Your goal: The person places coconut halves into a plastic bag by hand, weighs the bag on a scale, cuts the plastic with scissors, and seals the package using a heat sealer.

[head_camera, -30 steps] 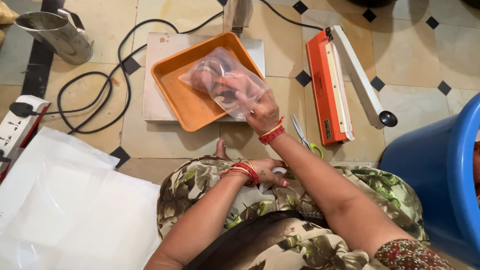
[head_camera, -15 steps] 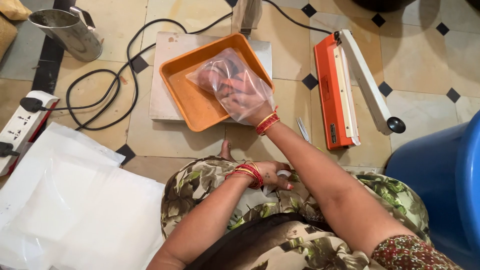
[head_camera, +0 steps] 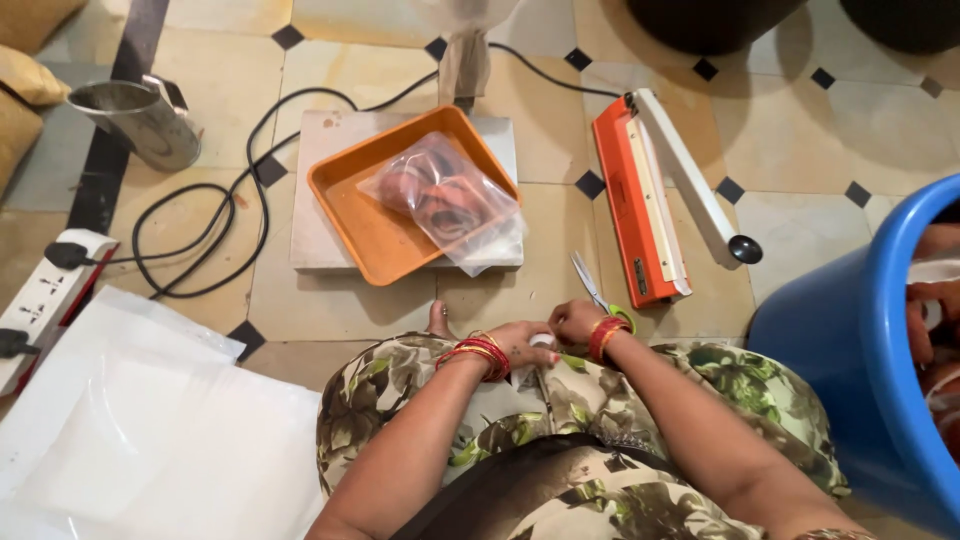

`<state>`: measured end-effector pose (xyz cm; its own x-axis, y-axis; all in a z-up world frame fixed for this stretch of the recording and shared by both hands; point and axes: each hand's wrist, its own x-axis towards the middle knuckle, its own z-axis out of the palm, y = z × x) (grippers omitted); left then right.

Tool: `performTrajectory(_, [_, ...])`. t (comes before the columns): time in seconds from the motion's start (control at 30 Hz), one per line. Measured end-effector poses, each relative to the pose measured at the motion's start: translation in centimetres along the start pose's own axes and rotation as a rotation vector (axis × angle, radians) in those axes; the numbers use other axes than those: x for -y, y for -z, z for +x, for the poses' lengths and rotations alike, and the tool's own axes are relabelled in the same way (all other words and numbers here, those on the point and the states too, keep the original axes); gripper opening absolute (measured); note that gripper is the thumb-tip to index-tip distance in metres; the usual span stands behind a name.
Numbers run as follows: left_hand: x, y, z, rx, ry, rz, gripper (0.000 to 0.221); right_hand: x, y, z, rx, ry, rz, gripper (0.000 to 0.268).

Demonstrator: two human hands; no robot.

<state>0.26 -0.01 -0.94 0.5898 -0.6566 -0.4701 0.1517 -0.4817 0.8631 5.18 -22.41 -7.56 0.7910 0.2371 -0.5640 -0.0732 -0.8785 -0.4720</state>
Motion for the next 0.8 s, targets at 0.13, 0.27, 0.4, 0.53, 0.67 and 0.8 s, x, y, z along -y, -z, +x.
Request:
performTrajectory(0.13, [3.1, -0.1, 2.1, -0.204, -0.060, 0.078, 0.035, -0.9, -1.4, 1.2, 0.099, 0.181, -0.334, 0.025])
performTrajectory(0.27, [4.2, 0.0, 3.3, -0.357, 0.139, -0.053, 0.027, 0.4, 1.8, -0.1, -0.183, 0.018, -0.303, 0.031])
performTrajectory(0.4, [4.9, 0.1, 4.5, -0.391, 0.196, 0.084, 0.026, -4.1, 2.8, 1.7, -0.516, -0.046, -0.367, 0.054])
performTrajectory(0.53, [6.4, -0.2, 6.8, -0.360, 0.204, 0.228, 0.027, -0.5, 4.0, -0.6, -0.249, -0.177, -0.396, 0.056])
performTrajectory(0.67, [5.8, -0.8, 7.0, -0.359, 0.206, 0.366, 0.029, -2.3, 1.4, 0.5, 0.124, -0.086, -0.556, 0.037])
performTrajectory(0.8, [4.5, -2.2, 5.8, -0.543, 0.117, 0.610, 0.034, -3.0, 0.2, 0.4, 0.234, 0.055, -0.536, 0.029])
